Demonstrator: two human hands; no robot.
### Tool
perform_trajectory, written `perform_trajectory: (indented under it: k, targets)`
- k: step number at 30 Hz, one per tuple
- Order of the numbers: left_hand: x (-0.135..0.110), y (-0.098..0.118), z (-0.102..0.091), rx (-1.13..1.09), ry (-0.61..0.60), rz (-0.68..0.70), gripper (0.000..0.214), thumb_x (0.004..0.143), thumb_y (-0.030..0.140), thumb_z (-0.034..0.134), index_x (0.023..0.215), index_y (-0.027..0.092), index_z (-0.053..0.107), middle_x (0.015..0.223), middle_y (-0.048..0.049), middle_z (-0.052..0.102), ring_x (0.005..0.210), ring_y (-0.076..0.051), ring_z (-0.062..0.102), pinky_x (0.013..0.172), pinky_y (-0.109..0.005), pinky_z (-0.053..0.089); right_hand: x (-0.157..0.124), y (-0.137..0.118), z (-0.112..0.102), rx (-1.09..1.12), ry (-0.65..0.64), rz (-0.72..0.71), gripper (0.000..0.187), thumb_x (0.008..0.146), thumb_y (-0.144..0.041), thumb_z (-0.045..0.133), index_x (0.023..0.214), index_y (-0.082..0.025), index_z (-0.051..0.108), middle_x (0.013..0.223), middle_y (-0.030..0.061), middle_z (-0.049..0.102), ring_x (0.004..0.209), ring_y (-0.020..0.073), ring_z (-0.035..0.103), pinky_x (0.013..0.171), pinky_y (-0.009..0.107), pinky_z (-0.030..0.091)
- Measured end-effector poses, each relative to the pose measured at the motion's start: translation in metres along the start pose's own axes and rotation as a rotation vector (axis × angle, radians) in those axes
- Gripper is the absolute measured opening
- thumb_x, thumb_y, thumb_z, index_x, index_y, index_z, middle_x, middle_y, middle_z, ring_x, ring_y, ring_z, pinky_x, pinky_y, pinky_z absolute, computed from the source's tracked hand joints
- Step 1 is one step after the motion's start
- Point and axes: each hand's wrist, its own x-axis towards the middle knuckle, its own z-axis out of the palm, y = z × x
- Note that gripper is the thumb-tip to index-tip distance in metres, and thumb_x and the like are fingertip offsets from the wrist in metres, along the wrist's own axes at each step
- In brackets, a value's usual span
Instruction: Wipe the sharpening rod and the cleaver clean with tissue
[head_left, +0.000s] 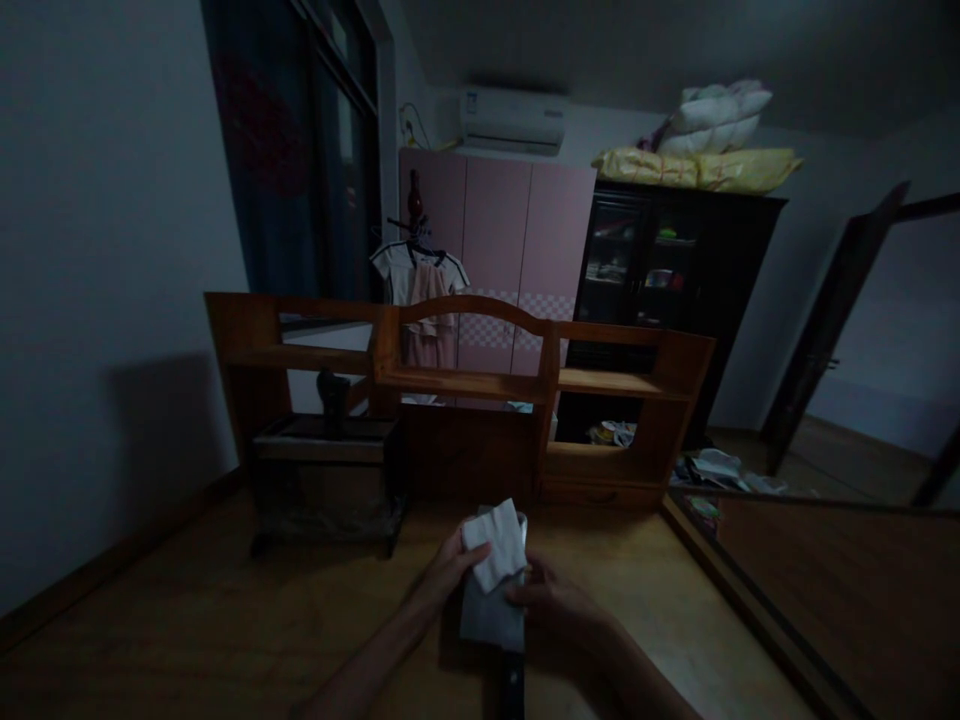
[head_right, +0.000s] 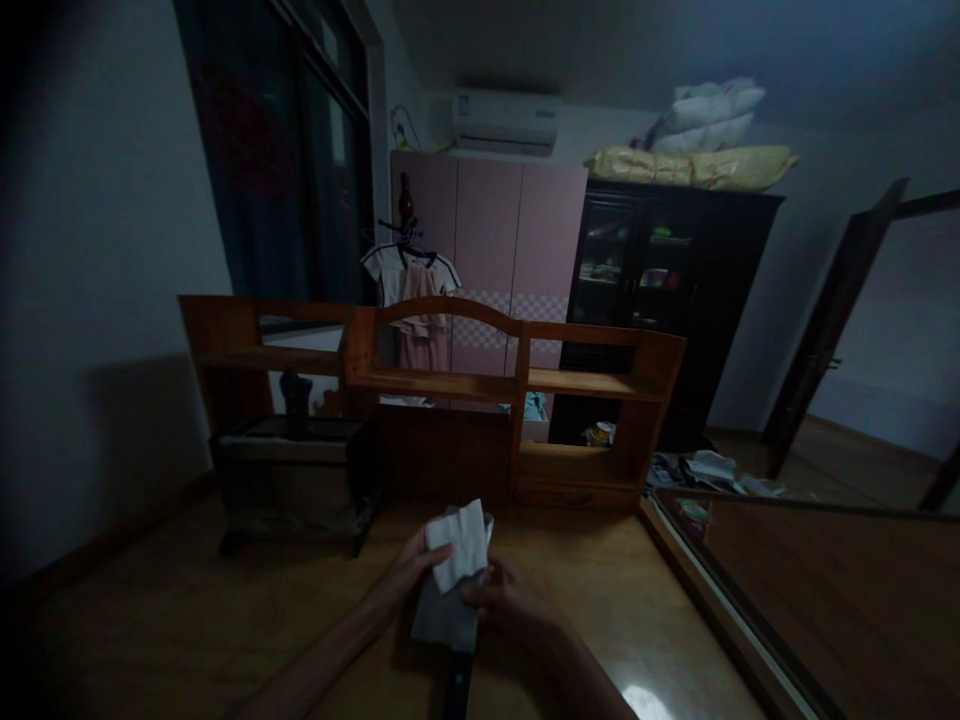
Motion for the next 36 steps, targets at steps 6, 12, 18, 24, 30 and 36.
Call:
perform_trajectory:
  k: [6,12,18,24,30,36]
  targets:
    - [0.0,-0.004,-0.001,0.231,0.178,0.133,0.043,0.071,0.041,0.071,0.103,0.021,0.05,0.092,-0.0029,0.065,0.082,-0.019,0.063,0.07,-0.029,0.049,0.002,0.019,0.001,0.201,0.019,-0.045,0.063,0.062,-0.011,0.075,0.12,-0.016,0.054,0.101,0.0114,0.068,0.082,0.0228,0.067,0.073,0.034,0.051]
    - [0.002,0.014,-0.011,0.662,0.363,0.295,0.027,0.076,0.044,0.063,0.076,0.019,0.052,0.076,-0.0001,0.058,0.077,-0.018,0.058,0.073,-0.028,0.045,0.005,0.022,-0.002,0.227,0.055,-0.029,0.065,0.058,-0.01,0.075,0.12,-0.017,0.055,0.091,0.0085,0.071,0.078,0.0231,0.067,0.072,0.037,0.051]
    - [0.004,0.054,0.015,0.611,0.116,0.255,0.02,0.089,0.041,0.047,0.085,0.022,0.045,0.101,-0.0072,0.065,0.09,-0.02,0.062,0.075,-0.03,0.047,0.01,0.023,-0.001,0.216,0.036,-0.009,0.062,0.055,-0.008,0.075,0.115,-0.016,0.059,0.077,0.003,0.069,0.067,0.0184,0.065,0.068,0.032,0.049]
    - [-0.005,0.12,0.074,0.817,-0.039,0.458,0.01,0.084,0.032,0.057,0.083,0.022,0.054,0.122,-0.0077,0.06,0.121,-0.023,0.048,0.1,-0.037,0.035,0.012,0.024,-0.004,0.223,0.038,-0.019,0.061,0.053,-0.011,0.077,0.111,-0.019,0.06,0.073,0.0006,0.068,0.068,0.0193,0.065,0.071,0.034,0.048]
    - [0.0,0.141,0.107,0.682,0.029,0.341,0.025,0.08,0.042,0.062,0.083,0.019,0.053,0.075,0.0014,0.059,0.067,-0.013,0.057,0.056,-0.02,0.041,0.011,0.024,-0.002,0.233,0.078,-0.003,0.046,0.052,-0.008,0.074,0.096,-0.015,0.064,0.07,0.0004,0.067,0.059,0.0145,0.061,0.062,0.028,0.045]
    - [0.006,0.122,0.1,0.219,-0.123,-0.061,0.033,0.079,0.043,0.064,0.097,0.016,0.055,0.082,-0.0021,0.064,0.066,-0.014,0.059,0.054,-0.021,0.044,0.014,0.028,-0.001,0.234,0.083,-0.027,0.046,0.053,-0.008,0.073,0.096,-0.02,0.063,0.077,0.0004,0.068,0.068,0.0181,0.064,0.062,0.028,0.047]
